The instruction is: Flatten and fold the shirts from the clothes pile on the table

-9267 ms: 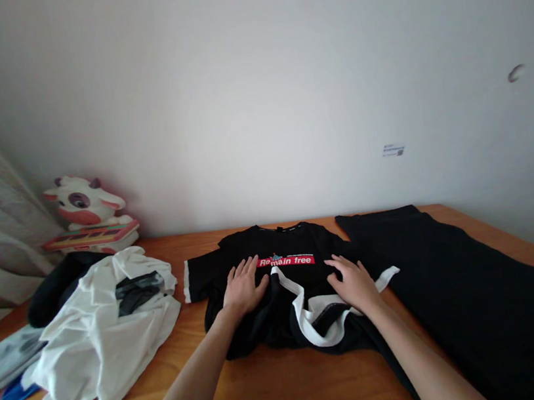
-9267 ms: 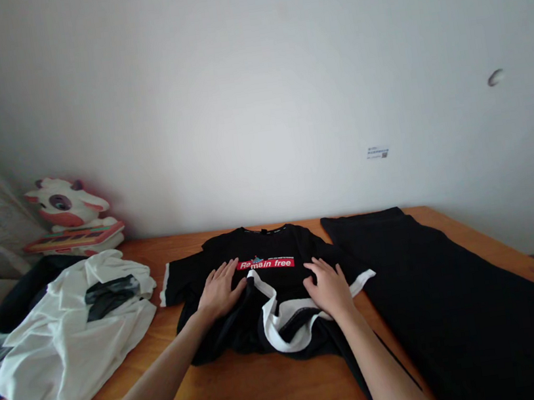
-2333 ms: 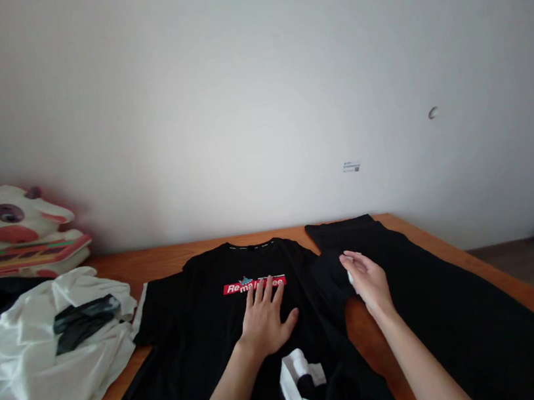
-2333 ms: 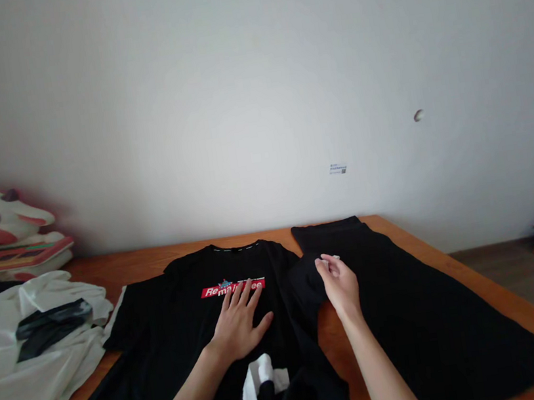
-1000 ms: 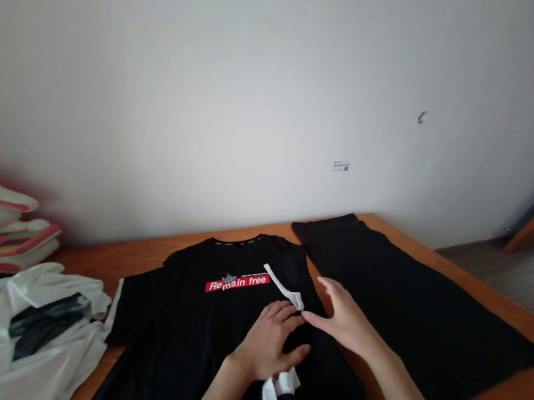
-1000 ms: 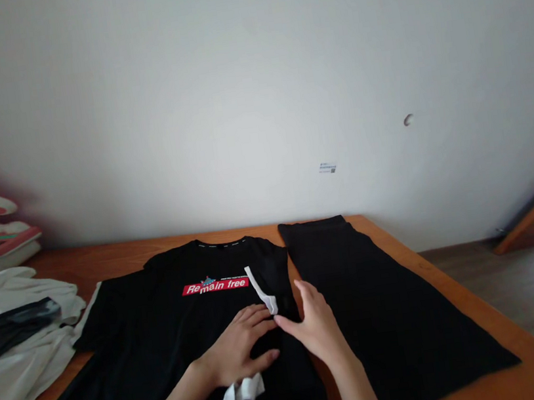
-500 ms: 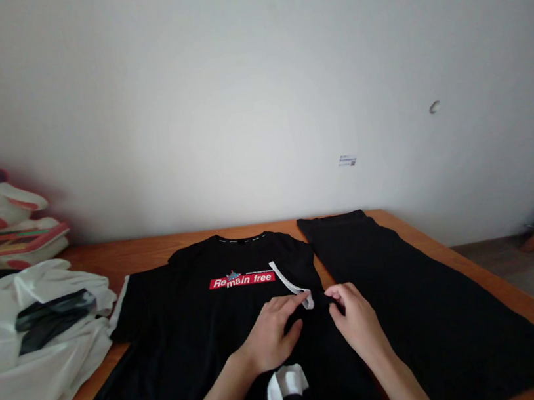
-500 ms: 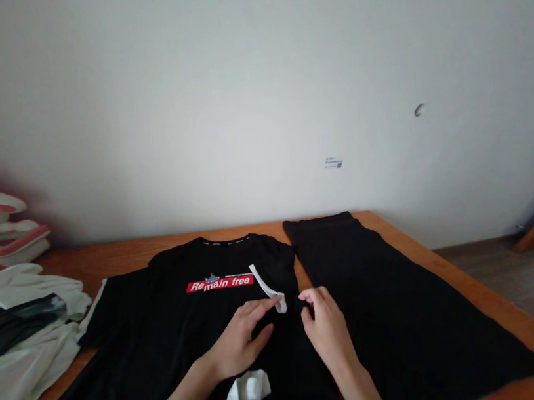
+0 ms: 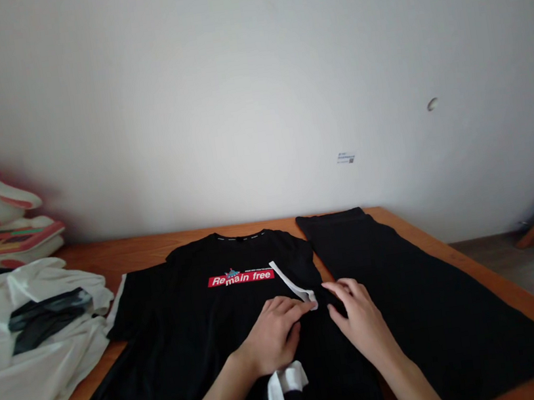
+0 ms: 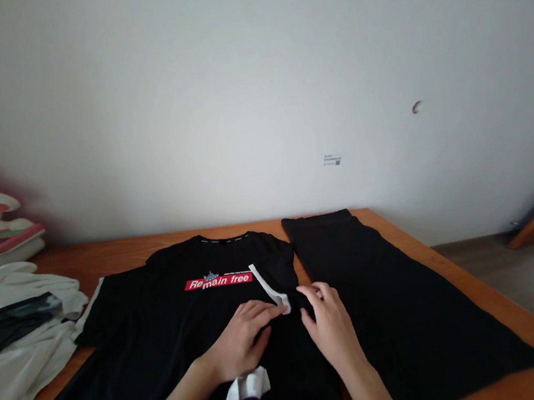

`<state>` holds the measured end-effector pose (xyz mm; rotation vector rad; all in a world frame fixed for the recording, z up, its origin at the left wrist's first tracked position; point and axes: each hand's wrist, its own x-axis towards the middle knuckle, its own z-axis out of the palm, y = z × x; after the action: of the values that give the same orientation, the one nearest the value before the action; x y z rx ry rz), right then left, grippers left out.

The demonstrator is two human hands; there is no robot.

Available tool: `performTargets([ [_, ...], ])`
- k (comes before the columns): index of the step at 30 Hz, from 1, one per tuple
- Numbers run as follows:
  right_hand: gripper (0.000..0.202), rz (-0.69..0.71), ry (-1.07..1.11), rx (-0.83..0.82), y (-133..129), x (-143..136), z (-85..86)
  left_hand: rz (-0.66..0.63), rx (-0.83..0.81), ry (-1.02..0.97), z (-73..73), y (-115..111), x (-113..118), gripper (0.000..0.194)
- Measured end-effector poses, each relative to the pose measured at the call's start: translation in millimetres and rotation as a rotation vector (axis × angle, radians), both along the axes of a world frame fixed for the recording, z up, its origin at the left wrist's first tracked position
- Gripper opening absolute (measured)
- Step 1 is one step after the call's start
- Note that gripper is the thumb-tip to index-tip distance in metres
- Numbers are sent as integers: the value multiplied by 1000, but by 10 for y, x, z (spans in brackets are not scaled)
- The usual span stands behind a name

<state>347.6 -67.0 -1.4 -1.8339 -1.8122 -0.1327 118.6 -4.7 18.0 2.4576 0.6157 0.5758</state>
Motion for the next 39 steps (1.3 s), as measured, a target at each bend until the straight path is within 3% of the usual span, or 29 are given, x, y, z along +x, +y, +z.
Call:
performTargets([
  [5,44,107,-94,-24,65,-86,72,-22,-44,-40,-2,11,2,60],
  [10,33,102,-56,-138,80,-117,67,64,-162,-218,-33,48,-7,44],
  [16,35,83,-30,-156,71,-106,-24,179,-230,-354,-125,97,14,31],
  [20,36,74,-22,-156,87,-127,-23,503,-324,-276,-191,408,148,25],
  [22,36,70,-8,-154,89,-137,-9,664,-276,-172,-180,633,227,22],
  [27,34,71,23,-153,70,-140,2,826,-141,-139,-159,947,357,24],
  [32,34,80,19,-147,71,-133,-9,777,-250,-179,-190,916,367,11],
  [39,45,22,93,-122,104,-121,-29,625,-574,-373,-46,1029,193,26],
])
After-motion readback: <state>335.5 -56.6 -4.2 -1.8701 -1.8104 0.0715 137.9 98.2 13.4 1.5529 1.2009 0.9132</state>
